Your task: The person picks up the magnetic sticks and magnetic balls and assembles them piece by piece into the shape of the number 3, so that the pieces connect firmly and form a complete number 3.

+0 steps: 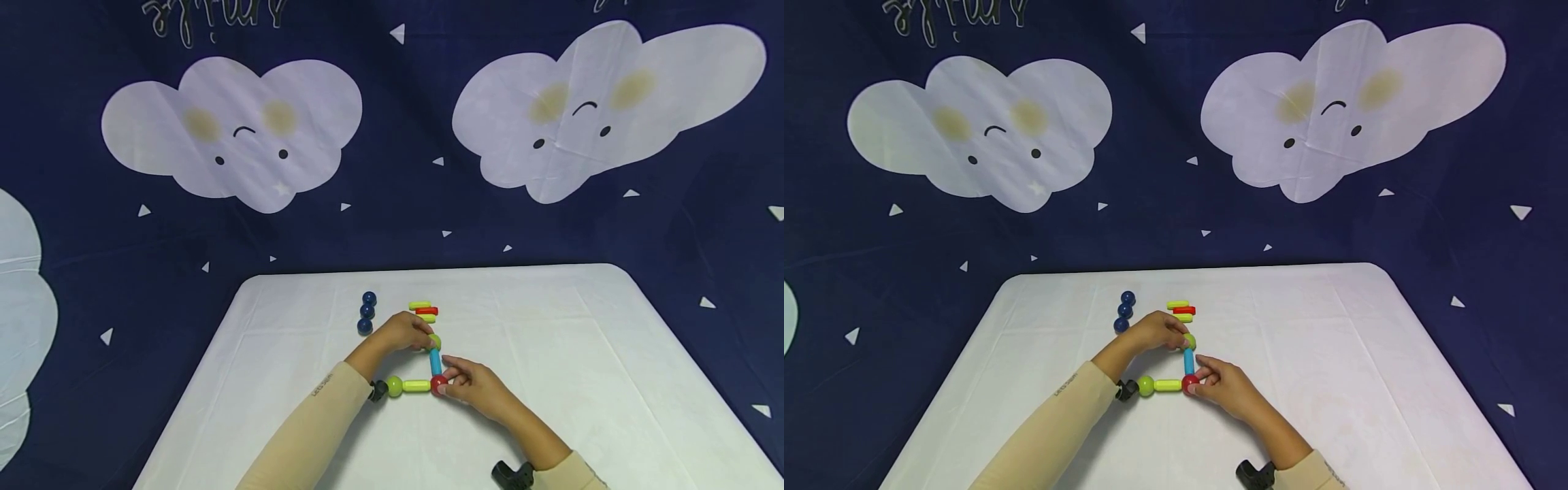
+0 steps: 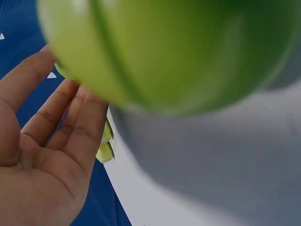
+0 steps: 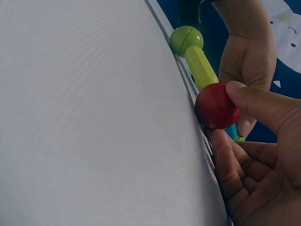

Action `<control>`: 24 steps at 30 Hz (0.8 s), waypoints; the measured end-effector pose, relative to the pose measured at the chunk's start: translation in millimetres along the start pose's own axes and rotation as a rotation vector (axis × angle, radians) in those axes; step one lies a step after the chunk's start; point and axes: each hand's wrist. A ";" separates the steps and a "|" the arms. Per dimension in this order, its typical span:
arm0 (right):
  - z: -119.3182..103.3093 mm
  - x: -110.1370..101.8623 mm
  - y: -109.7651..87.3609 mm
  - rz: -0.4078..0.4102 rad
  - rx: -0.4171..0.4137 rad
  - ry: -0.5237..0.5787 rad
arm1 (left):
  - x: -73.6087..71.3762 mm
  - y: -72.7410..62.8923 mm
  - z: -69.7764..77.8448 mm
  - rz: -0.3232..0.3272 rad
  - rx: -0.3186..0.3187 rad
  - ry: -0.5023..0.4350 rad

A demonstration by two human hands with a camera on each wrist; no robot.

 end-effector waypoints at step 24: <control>-1.8 -1.0 0.2 -0.008 0.018 0.018 | 7.0 -1.8 -6.9 -0.018 0.022 -0.109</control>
Point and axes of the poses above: each hand's wrist, its own y-axis towards the middle knuckle, its own x-axis out of the palm, z = x × y, and after that the axes turned 13 degrees about y, right-handed
